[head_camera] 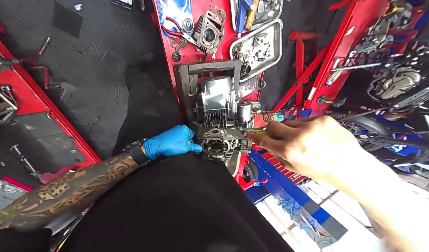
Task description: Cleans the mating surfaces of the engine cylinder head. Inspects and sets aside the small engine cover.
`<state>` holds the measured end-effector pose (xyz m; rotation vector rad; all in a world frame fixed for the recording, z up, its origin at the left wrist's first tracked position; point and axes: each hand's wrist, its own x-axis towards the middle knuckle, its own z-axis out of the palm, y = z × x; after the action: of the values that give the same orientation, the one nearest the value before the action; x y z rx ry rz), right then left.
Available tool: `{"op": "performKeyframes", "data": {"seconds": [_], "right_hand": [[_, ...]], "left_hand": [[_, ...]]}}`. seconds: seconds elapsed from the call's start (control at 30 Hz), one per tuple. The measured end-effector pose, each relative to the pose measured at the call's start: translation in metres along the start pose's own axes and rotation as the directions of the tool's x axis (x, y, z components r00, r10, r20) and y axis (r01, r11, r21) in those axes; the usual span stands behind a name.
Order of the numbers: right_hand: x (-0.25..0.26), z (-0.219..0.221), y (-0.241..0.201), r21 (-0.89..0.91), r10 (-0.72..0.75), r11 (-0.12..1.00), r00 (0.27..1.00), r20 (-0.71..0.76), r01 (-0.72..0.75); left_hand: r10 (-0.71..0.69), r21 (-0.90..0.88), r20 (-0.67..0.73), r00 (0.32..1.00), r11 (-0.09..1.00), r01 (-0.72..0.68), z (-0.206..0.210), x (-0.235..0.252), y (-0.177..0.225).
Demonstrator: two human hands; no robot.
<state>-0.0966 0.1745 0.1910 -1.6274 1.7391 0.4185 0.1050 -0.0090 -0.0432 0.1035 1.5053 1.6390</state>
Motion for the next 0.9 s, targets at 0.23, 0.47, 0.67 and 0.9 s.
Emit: {"op": "performKeyframes", "data": {"seconds": [0.23,0.47,0.67,0.9], "right_hand": [[0.031,-0.028,-0.007,-0.077,-0.015,0.997,0.99,0.138,0.026],[0.045,-0.045,-0.023,-0.093,0.008,0.996,0.978,0.209,0.011],[0.049,-0.045,-0.028,-0.131,0.029,0.991,0.982,0.188,-0.004],[0.076,-0.064,-0.04,-0.182,0.011,0.982,0.963,0.271,0.04]], "left_hand": [[-0.026,-0.012,-0.002,1.0,1.0,0.026,0.001,0.001,0.0],[-0.044,0.019,0.013,0.999,0.999,0.043,-0.003,0.002,0.001],[-0.016,-0.003,0.004,1.0,1.0,0.016,-0.003,0.001,0.002],[-0.03,-0.028,0.009,1.0,0.999,0.03,-0.002,0.001,0.0]]}}
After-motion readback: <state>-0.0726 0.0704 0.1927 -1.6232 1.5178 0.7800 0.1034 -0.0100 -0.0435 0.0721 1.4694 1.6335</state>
